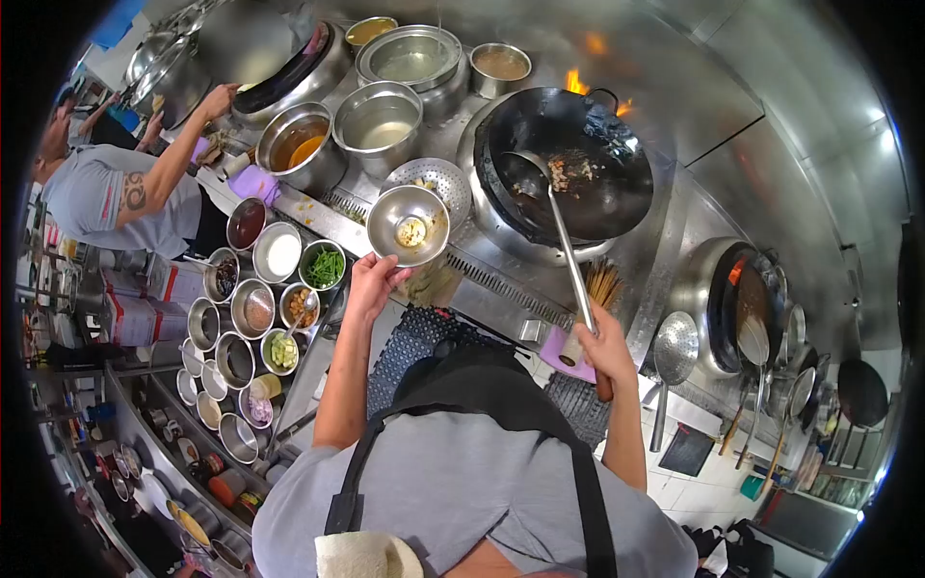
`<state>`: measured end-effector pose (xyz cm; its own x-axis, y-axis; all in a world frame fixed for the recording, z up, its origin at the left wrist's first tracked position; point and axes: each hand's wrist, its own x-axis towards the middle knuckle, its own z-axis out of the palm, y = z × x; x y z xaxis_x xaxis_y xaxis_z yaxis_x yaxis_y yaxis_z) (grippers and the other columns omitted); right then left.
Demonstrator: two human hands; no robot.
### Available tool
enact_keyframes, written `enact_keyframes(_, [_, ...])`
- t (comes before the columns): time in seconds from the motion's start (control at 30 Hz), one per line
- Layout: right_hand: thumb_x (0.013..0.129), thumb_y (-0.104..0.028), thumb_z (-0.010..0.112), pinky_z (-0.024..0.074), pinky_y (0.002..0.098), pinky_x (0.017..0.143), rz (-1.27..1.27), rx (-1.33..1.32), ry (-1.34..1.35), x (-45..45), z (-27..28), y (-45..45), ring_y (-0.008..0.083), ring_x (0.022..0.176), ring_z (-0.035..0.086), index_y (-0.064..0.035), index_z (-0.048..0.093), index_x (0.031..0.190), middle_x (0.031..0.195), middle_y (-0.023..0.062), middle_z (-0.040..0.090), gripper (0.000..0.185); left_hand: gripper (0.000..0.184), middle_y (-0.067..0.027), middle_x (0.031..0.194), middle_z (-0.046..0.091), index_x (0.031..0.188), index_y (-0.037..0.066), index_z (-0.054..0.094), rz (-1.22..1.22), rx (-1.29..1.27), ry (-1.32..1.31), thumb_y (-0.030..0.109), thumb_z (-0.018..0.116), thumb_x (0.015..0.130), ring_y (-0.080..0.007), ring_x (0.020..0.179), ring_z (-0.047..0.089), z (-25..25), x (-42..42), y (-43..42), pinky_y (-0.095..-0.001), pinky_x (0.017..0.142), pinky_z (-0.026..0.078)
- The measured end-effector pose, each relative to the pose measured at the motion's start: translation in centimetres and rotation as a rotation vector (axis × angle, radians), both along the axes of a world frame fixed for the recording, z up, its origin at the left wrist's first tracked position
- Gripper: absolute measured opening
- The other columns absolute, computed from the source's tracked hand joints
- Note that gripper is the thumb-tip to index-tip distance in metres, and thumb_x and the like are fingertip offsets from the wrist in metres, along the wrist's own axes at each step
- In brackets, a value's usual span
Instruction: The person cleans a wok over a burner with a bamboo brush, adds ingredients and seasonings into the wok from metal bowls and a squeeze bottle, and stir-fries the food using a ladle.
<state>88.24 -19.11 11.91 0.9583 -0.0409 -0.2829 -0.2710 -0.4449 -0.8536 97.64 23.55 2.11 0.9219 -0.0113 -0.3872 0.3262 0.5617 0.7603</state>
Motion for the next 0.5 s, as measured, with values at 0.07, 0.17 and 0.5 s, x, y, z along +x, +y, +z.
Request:
enact_keyframes(0.07, [0.089, -0.007, 0.06, 0.0488, 0.0283, 0.071, -0.025, 0.013, -0.012, 1.6, -3.0, -2.1, 0.0137, 0.075, 0.057, 0.002, 0.057, 0.131, 0.089, 0.006, 0.062, 0.043, 0.017, -0.0176, 0.102, 0.07, 0.11, -0.009, 0.059, 0.003, -0.003, 0.016, -0.001, 0.058, 0.095, -0.0264, 0.086, 0.073, -0.3, 0.0, 0.1, -0.0313, 0.075, 0.063])
enact_keyframes(0.17, [0.09, -0.008, 0.06, 0.0489, 0.0322, 0.056, -0.188, 0.086, 0.014, 6.1, -6.6, -4.6, 0.0172, 0.06, 0.06, 0.0031, 0.057, 0.128, 0.081, 0.0087, 0.063, 0.04, 0.017, -0.0172, 0.102, 0.07, 0.11, -0.009, 0.059, -0.002, -0.002, 0.026, -0.001, 0.058, 0.095, -0.0259, 0.086, 0.073, -0.9, 0.2, -0.1, -0.031, 0.075, 0.063])
enact_keyframes(0.5, [0.092, -0.008, 0.063, 0.0416, 0.0303, 0.042, -0.167, 0.023, -0.06, 3.5, -3.0, 0.8, 0.0118, 0.045, 0.051, 0.0005, 0.059, 0.124, 0.066, 0.0033, 0.056, 0.034, 0.021, -0.019, 0.104, 0.07, 0.114, -0.009, 0.057, -0.039, -0.02, 0.033, -0.003, 0.057, 0.094, -0.0312, 0.088, 0.074, -0.6, -0.2, -1.0, -0.0295, 0.072, 0.064])
